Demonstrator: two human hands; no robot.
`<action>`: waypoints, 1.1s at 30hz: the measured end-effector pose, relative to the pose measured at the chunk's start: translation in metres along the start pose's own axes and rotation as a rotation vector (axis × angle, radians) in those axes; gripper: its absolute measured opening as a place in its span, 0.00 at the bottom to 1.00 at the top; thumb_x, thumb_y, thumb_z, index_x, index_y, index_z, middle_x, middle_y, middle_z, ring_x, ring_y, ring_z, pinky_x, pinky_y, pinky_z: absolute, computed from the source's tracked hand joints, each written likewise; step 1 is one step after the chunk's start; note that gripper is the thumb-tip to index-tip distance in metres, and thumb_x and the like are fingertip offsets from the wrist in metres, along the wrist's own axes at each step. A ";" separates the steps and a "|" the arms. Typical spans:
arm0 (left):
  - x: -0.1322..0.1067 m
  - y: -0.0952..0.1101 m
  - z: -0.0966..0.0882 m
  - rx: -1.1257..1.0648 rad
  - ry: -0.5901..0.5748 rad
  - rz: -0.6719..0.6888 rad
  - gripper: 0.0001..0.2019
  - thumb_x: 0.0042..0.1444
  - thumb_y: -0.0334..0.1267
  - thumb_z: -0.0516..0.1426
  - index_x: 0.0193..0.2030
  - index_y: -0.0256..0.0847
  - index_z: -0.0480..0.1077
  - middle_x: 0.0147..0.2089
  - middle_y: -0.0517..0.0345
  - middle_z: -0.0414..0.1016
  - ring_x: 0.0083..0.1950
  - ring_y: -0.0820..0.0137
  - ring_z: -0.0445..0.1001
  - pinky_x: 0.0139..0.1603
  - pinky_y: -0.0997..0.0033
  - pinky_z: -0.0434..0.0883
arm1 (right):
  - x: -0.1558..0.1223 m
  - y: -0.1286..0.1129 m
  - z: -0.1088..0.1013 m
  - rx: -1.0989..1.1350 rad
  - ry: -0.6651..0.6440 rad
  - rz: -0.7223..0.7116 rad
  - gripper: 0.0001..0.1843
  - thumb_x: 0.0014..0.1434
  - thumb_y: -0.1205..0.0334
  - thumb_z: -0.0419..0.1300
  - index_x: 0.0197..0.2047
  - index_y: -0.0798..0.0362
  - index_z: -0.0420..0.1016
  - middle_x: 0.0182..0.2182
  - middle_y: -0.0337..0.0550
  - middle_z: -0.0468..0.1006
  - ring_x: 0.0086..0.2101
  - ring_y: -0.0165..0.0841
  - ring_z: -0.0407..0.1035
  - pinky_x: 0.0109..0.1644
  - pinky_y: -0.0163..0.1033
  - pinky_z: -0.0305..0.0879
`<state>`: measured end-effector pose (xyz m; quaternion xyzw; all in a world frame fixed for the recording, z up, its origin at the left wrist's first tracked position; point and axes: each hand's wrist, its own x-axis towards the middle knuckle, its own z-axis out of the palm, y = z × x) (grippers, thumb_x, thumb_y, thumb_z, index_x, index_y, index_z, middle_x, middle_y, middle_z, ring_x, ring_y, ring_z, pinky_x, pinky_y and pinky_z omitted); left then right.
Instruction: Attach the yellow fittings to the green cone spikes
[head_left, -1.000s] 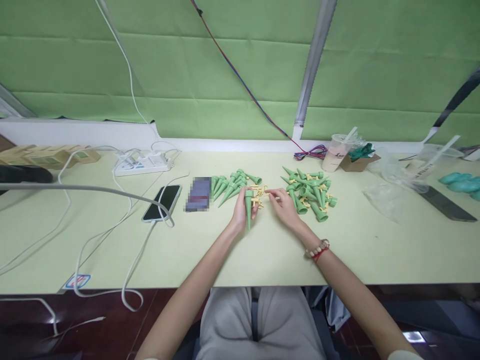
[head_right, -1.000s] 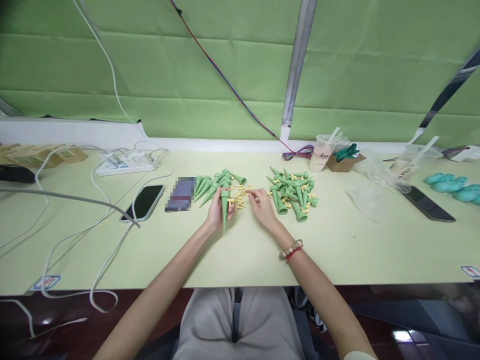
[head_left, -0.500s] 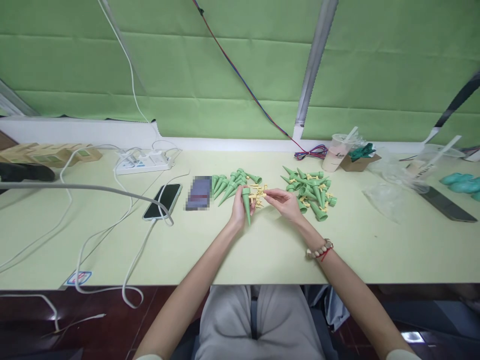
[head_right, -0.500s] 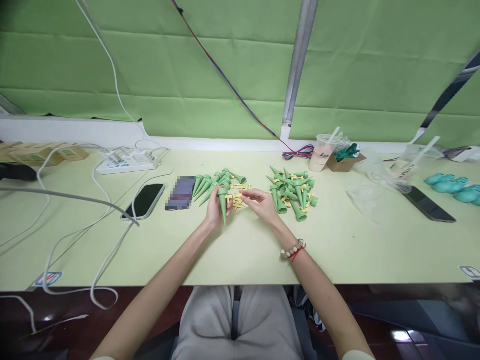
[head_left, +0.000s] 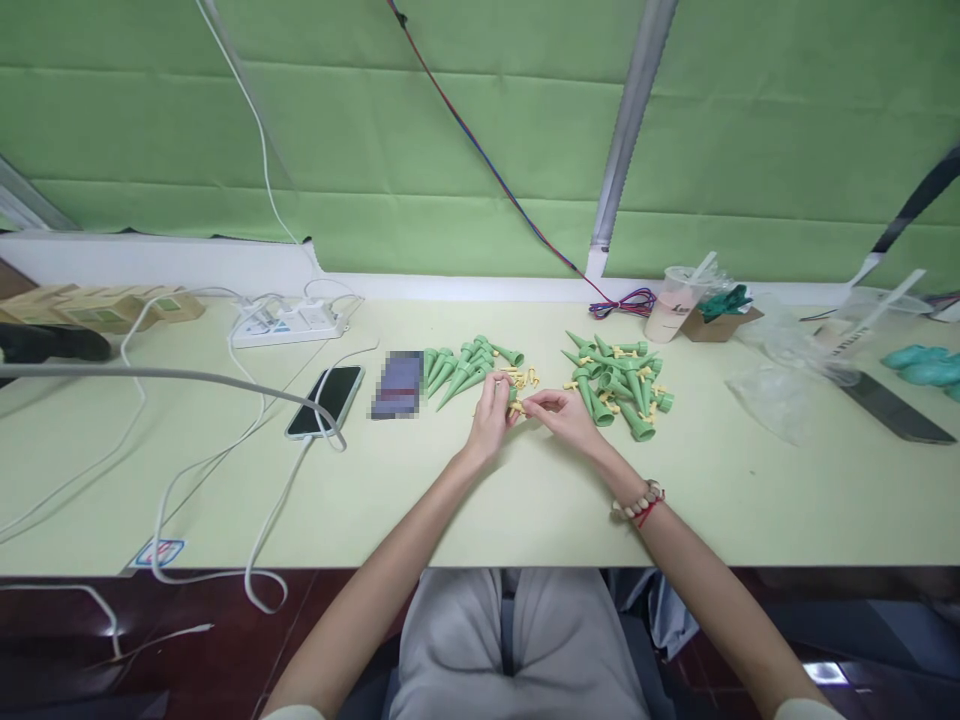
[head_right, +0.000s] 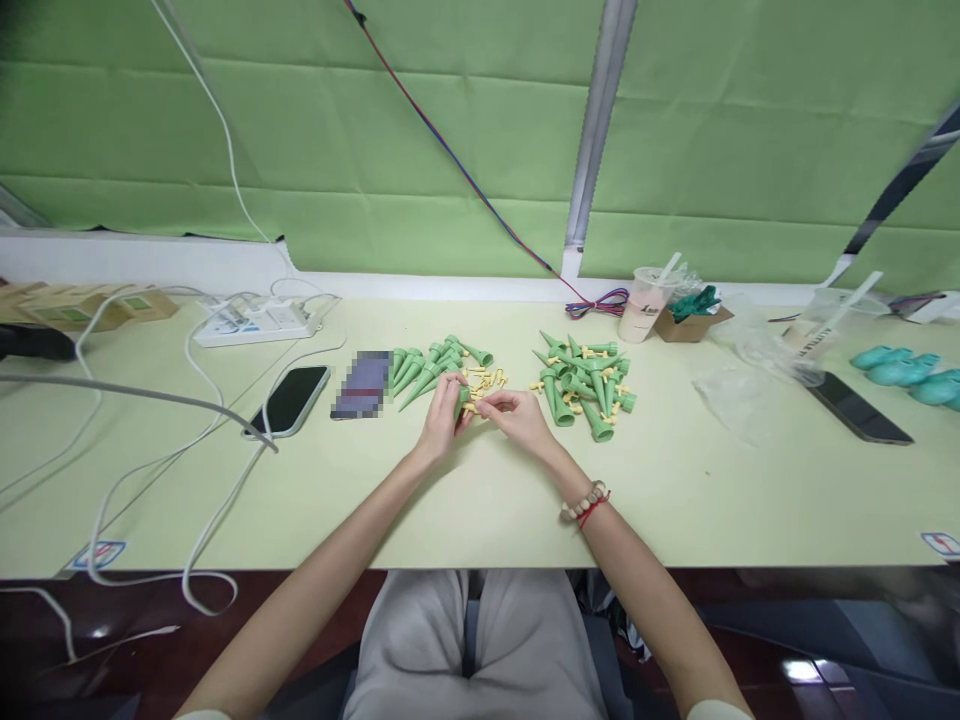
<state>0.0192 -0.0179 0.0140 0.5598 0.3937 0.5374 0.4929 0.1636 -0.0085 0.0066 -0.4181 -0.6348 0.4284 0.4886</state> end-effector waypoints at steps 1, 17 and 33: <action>0.000 0.000 0.000 0.016 0.008 0.006 0.18 0.59 0.58 0.47 0.40 0.44 0.58 0.18 0.70 0.54 0.18 0.76 0.53 0.23 0.76 0.52 | 0.000 0.001 0.001 0.012 0.002 0.016 0.17 0.47 0.47 0.65 0.28 0.54 0.80 0.27 0.46 0.81 0.29 0.35 0.74 0.37 0.41 0.71; 0.001 -0.005 -0.002 0.047 0.252 0.064 0.19 0.57 0.60 0.49 0.36 0.44 0.61 0.19 0.67 0.56 0.18 0.75 0.55 0.22 0.73 0.52 | -0.002 0.001 0.014 0.103 -0.035 0.075 0.28 0.44 0.37 0.64 0.36 0.54 0.77 0.28 0.44 0.80 0.30 0.32 0.73 0.36 0.38 0.70; -0.003 -0.005 -0.003 0.270 0.049 0.058 0.15 0.61 0.53 0.46 0.41 0.44 0.62 0.15 0.68 0.58 0.18 0.72 0.58 0.24 0.75 0.54 | -0.009 -0.003 0.014 0.192 -0.214 0.170 0.30 0.48 0.30 0.56 0.21 0.52 0.64 0.19 0.37 0.68 0.21 0.28 0.65 0.29 0.36 0.66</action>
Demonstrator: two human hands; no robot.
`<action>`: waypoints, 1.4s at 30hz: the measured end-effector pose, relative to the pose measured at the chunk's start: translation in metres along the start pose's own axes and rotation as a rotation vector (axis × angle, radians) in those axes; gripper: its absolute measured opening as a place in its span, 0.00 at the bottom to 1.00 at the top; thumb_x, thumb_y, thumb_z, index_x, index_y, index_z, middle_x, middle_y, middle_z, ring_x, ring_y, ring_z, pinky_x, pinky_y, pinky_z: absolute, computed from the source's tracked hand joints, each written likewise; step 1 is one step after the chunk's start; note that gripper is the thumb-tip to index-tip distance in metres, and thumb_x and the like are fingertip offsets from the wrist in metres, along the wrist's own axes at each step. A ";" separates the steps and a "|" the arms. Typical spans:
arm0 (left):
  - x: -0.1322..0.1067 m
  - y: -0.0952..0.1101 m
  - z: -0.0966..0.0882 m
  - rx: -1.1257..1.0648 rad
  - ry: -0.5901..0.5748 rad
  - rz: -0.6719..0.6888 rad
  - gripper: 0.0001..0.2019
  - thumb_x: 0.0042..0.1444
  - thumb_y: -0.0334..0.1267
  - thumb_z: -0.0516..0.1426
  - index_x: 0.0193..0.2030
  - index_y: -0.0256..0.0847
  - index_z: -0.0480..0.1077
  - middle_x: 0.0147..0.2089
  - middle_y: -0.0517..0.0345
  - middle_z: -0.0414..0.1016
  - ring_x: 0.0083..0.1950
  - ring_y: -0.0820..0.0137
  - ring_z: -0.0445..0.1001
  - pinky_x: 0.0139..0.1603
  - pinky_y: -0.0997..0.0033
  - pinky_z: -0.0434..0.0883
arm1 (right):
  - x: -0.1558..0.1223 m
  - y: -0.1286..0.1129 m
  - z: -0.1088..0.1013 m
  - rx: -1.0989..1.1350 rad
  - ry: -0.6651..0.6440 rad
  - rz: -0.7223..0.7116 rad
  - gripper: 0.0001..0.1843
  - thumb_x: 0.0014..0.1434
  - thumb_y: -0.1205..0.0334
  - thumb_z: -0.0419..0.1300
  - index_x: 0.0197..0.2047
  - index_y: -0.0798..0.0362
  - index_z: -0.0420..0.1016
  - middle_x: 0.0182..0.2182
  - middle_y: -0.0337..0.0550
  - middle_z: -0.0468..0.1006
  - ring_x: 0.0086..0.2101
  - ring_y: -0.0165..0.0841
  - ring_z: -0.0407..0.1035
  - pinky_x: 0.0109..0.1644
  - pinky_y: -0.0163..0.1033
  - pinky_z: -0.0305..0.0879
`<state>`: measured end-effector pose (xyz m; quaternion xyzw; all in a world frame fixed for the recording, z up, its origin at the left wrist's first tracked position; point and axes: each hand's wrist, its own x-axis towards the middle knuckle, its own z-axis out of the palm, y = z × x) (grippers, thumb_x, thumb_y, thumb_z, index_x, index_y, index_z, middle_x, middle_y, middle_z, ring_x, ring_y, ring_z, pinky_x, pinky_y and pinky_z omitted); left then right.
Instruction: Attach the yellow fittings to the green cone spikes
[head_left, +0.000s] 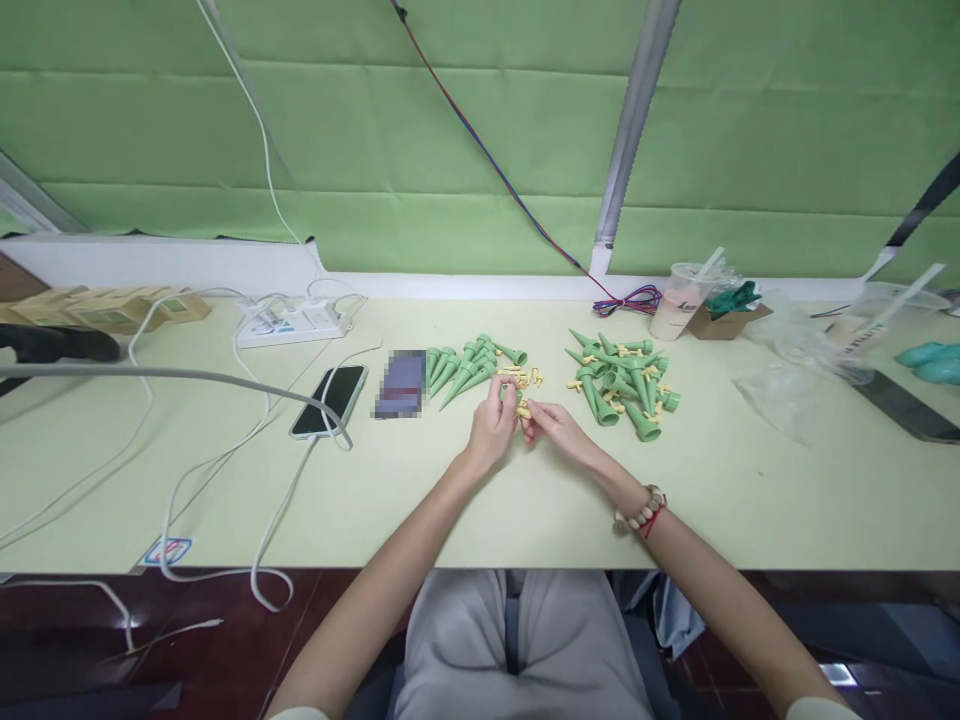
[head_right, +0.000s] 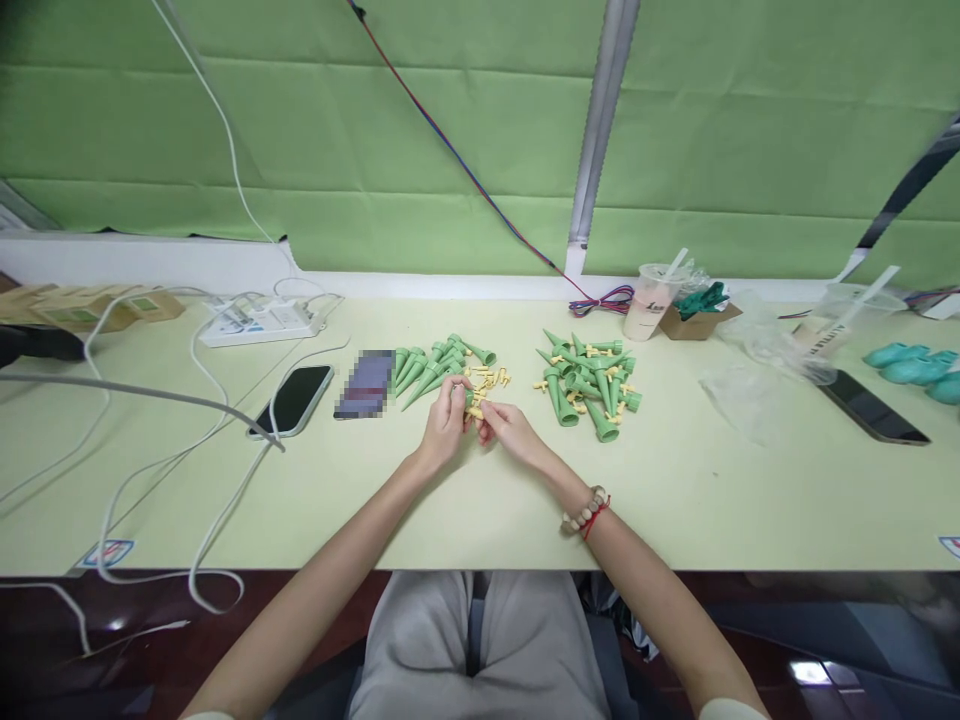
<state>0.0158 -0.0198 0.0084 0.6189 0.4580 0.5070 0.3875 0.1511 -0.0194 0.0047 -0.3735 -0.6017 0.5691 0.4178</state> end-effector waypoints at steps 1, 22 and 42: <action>0.000 0.001 0.000 0.000 -0.006 -0.001 0.15 0.60 0.54 0.47 0.41 0.44 0.62 0.15 0.68 0.58 0.18 0.72 0.58 0.24 0.75 0.54 | 0.000 0.001 0.002 0.035 -0.013 0.028 0.31 0.48 0.30 0.55 0.21 0.52 0.63 0.19 0.36 0.67 0.21 0.28 0.64 0.28 0.36 0.65; 0.004 0.001 0.001 -0.123 0.045 0.020 0.21 0.60 0.59 0.44 0.40 0.42 0.60 0.21 0.67 0.54 0.18 0.77 0.56 0.22 0.76 0.55 | -0.001 -0.006 0.002 -0.104 0.193 -0.047 0.26 0.45 0.36 0.63 0.26 0.55 0.75 0.25 0.45 0.79 0.20 0.30 0.69 0.20 0.34 0.63; 0.005 0.008 0.005 -0.239 0.118 -0.054 0.25 0.56 0.63 0.45 0.38 0.40 0.62 0.27 0.63 0.61 0.17 0.81 0.53 0.15 0.78 0.53 | 0.000 -0.008 0.002 -0.059 0.265 -0.106 0.20 0.42 0.46 0.68 0.30 0.55 0.77 0.27 0.45 0.79 0.22 0.29 0.70 0.24 0.34 0.66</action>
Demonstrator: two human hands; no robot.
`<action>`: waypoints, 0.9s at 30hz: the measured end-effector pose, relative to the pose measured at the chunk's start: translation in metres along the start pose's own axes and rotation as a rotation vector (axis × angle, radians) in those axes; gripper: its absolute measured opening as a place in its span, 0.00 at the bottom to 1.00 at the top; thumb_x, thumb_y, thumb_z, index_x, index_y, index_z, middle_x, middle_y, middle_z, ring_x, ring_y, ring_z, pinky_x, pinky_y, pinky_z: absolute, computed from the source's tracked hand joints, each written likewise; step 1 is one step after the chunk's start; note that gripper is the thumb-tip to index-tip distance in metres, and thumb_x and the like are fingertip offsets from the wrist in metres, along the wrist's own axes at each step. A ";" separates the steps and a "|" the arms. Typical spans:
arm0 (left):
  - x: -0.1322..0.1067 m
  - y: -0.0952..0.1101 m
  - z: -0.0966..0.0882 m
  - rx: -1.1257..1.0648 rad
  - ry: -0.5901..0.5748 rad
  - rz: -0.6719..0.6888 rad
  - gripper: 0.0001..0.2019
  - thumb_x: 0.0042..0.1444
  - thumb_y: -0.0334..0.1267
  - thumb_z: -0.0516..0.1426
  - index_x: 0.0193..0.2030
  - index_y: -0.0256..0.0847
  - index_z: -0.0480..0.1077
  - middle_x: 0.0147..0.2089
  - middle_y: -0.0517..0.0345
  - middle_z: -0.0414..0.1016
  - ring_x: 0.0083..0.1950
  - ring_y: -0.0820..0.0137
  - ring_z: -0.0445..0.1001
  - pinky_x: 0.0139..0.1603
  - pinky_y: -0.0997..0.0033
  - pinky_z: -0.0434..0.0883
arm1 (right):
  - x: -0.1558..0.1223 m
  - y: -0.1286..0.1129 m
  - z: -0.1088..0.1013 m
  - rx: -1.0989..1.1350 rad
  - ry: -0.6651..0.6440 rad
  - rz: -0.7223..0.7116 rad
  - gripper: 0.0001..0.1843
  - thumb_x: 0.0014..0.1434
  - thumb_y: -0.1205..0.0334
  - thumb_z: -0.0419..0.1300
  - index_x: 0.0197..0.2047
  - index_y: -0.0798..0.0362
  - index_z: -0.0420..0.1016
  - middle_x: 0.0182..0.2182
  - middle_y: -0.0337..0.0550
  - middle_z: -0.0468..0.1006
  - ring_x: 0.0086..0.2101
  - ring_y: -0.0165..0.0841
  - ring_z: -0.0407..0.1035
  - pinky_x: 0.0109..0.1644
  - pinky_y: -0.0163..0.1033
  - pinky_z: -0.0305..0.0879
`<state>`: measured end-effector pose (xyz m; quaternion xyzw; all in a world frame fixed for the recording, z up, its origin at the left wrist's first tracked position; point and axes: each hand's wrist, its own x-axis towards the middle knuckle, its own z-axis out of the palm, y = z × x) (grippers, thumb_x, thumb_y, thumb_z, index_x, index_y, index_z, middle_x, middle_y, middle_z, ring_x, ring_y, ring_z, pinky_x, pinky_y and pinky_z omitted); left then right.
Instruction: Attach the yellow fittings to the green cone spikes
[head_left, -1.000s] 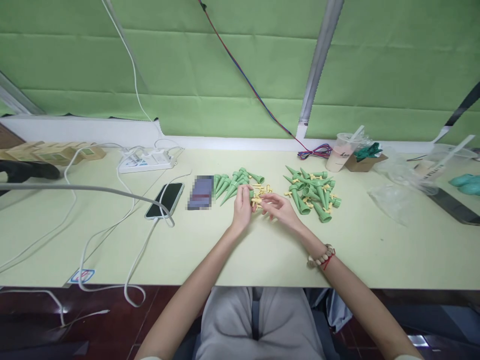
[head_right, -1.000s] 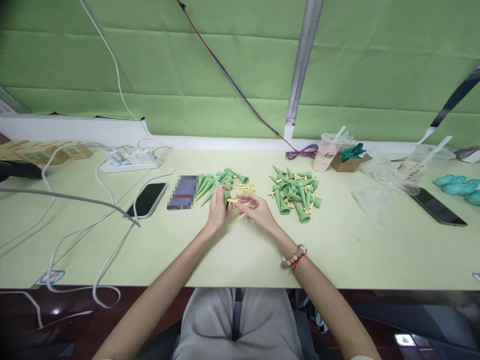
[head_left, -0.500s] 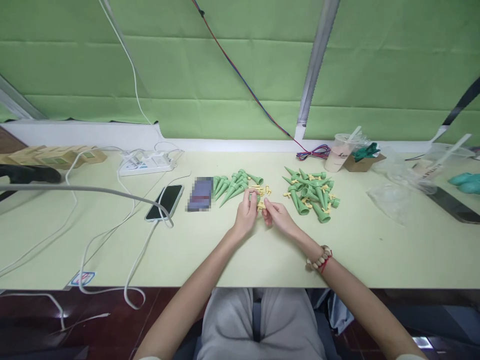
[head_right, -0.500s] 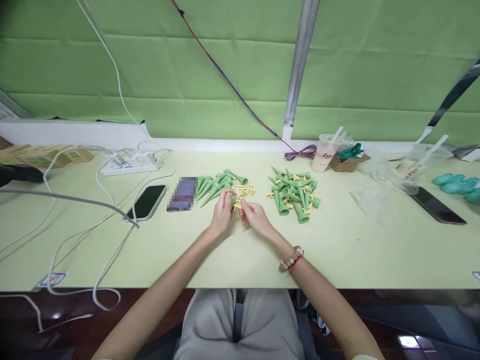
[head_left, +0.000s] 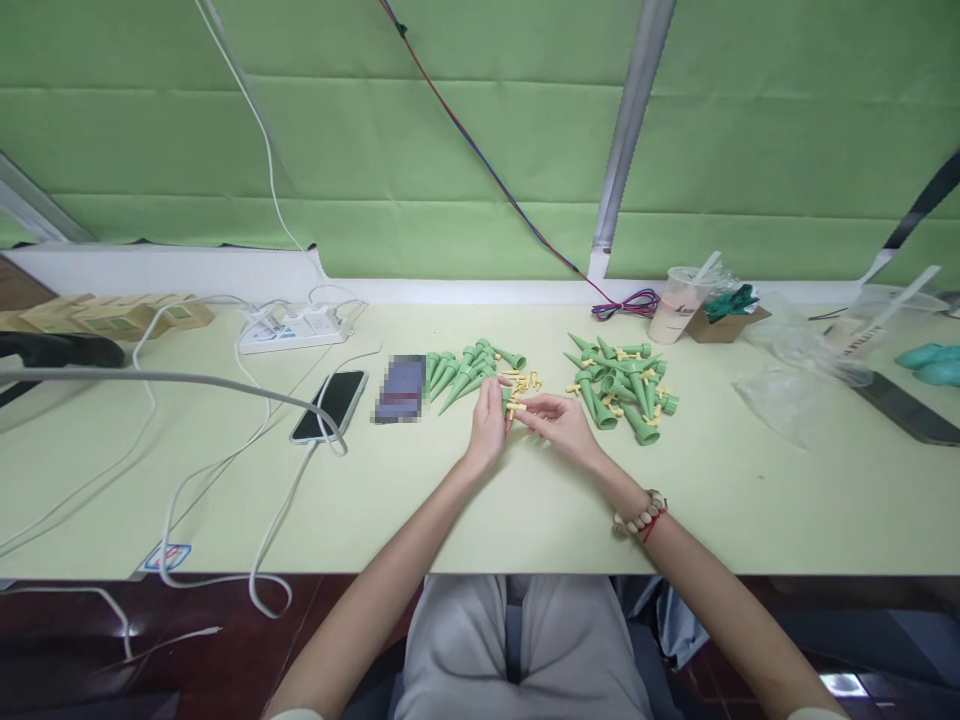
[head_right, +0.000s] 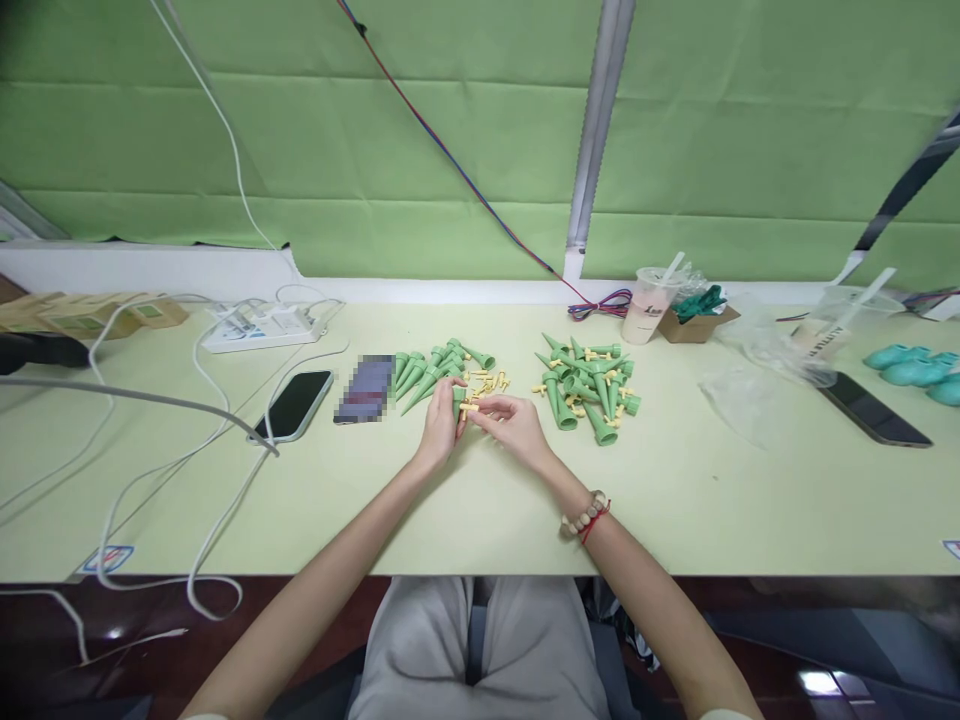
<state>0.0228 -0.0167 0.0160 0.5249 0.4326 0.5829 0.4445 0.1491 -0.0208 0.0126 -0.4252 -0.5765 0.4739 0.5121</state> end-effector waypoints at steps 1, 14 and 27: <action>0.000 -0.002 0.000 0.018 -0.013 0.014 0.25 0.56 0.63 0.45 0.39 0.40 0.62 0.25 0.64 0.60 0.17 0.81 0.52 0.15 0.78 0.53 | -0.001 -0.001 0.000 -0.005 -0.009 0.013 0.20 0.44 0.44 0.67 0.27 0.55 0.77 0.24 0.44 0.78 0.21 0.29 0.69 0.23 0.34 0.66; 0.000 0.003 0.001 -0.035 0.098 -0.070 0.23 0.58 0.61 0.46 0.37 0.42 0.62 0.23 0.65 0.56 0.16 0.80 0.52 0.16 0.77 0.52 | 0.000 0.002 -0.001 -0.056 0.022 -0.051 0.24 0.43 0.44 0.68 0.36 0.54 0.79 0.32 0.46 0.80 0.22 0.30 0.71 0.25 0.35 0.68; -0.001 0.005 0.003 -0.042 0.077 -0.083 0.22 0.58 0.60 0.47 0.37 0.41 0.63 0.25 0.65 0.57 0.16 0.82 0.50 0.15 0.78 0.51 | -0.002 -0.002 -0.001 -0.070 0.043 -0.087 0.21 0.45 0.46 0.67 0.36 0.54 0.78 0.33 0.46 0.80 0.22 0.29 0.72 0.24 0.34 0.67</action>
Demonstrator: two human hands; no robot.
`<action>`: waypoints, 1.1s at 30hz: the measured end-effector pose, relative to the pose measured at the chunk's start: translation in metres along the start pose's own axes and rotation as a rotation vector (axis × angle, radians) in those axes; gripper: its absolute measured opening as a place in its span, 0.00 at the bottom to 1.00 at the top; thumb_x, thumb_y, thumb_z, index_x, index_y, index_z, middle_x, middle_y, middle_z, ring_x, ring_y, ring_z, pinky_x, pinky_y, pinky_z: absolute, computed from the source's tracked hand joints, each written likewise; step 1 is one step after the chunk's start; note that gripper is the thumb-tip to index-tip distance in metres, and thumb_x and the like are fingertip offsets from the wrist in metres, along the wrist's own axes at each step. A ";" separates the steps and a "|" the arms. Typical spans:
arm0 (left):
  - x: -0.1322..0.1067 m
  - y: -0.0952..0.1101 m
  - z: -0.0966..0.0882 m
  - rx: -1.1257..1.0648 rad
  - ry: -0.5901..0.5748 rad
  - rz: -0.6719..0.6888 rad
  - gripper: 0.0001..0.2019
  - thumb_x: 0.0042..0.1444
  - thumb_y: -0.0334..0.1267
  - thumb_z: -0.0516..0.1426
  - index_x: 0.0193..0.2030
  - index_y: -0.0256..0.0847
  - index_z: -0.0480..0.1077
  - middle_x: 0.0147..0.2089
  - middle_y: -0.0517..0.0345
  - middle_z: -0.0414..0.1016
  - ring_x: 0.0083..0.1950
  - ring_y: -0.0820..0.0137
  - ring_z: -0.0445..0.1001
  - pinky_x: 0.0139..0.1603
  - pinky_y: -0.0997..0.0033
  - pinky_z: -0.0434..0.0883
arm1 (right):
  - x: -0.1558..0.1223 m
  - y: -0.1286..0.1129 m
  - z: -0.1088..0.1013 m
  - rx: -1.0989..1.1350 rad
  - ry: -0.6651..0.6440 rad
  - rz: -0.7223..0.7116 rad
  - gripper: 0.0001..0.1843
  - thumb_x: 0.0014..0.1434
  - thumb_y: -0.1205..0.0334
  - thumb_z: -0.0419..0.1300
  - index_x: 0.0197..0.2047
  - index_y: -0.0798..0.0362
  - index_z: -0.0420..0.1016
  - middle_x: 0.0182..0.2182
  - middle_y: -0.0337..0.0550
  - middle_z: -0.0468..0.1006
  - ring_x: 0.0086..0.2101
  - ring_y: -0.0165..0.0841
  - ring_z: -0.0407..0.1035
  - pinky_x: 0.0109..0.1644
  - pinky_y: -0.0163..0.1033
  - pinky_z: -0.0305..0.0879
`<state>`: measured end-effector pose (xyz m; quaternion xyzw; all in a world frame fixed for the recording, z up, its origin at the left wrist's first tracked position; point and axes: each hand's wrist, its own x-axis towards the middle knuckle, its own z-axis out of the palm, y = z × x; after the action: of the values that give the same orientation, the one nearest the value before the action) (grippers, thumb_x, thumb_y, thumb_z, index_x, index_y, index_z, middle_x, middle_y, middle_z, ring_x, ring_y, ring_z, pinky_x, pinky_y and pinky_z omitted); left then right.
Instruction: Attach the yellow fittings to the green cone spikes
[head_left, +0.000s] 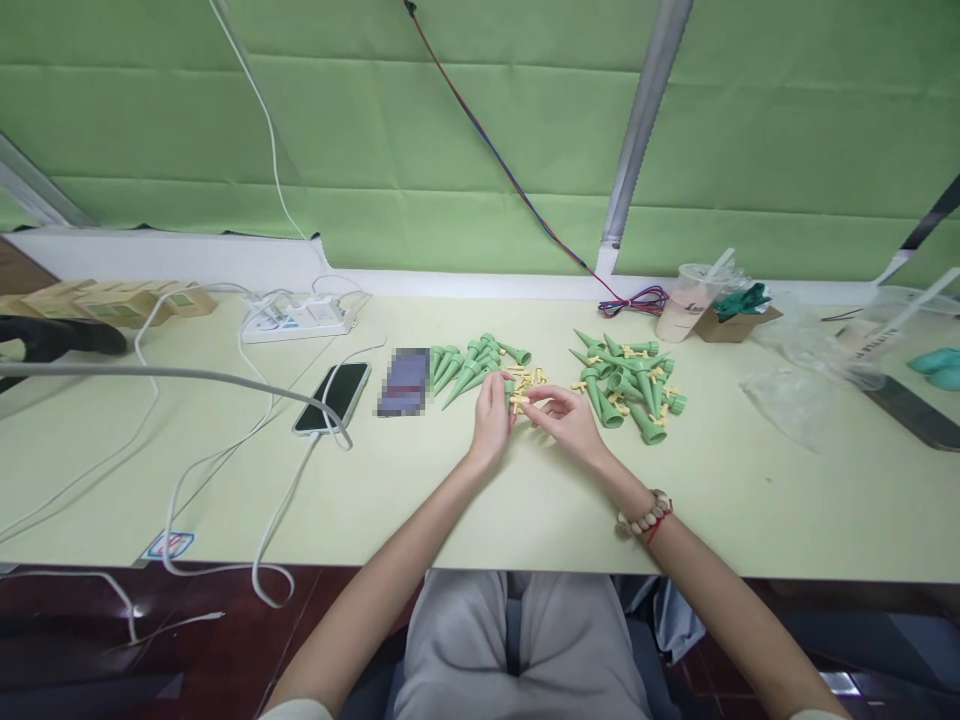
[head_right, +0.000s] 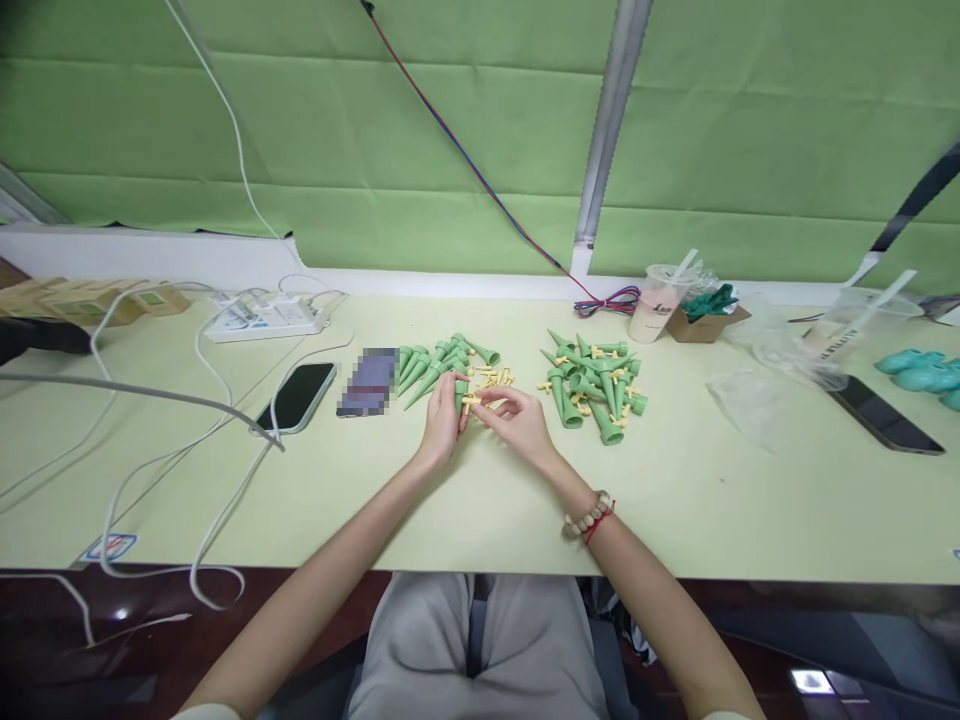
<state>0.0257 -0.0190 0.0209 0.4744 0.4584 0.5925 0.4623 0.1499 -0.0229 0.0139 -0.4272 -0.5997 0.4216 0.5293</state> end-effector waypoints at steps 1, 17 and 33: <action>0.000 -0.001 0.001 0.002 -0.008 0.004 0.22 0.58 0.59 0.47 0.37 0.41 0.63 0.26 0.64 0.58 0.17 0.82 0.51 0.15 0.78 0.52 | 0.000 -0.001 0.000 -0.002 0.017 -0.003 0.20 0.44 0.46 0.68 0.34 0.54 0.78 0.33 0.47 0.81 0.23 0.30 0.72 0.26 0.35 0.68; -0.007 -0.008 0.003 0.036 0.033 0.125 0.22 0.59 0.60 0.46 0.36 0.41 0.63 0.27 0.64 0.57 0.19 0.80 0.51 0.17 0.77 0.52 | -0.003 -0.007 -0.002 -0.050 -0.046 -0.004 0.20 0.47 0.43 0.66 0.27 0.54 0.75 0.23 0.41 0.75 0.21 0.29 0.69 0.24 0.35 0.65; -0.008 -0.011 -0.007 0.340 -0.011 0.342 0.11 0.59 0.45 0.49 0.36 0.42 0.68 0.29 0.61 0.69 0.22 0.76 0.58 0.27 0.75 0.58 | -0.008 -0.002 -0.004 -0.321 -0.102 -0.278 0.16 0.60 0.50 0.54 0.30 0.51 0.75 0.26 0.46 0.75 0.29 0.36 0.69 0.31 0.40 0.65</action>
<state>0.0211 -0.0263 0.0084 0.6194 0.4618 0.5740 0.2712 0.1539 -0.0307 0.0137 -0.3973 -0.7382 0.2648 0.4766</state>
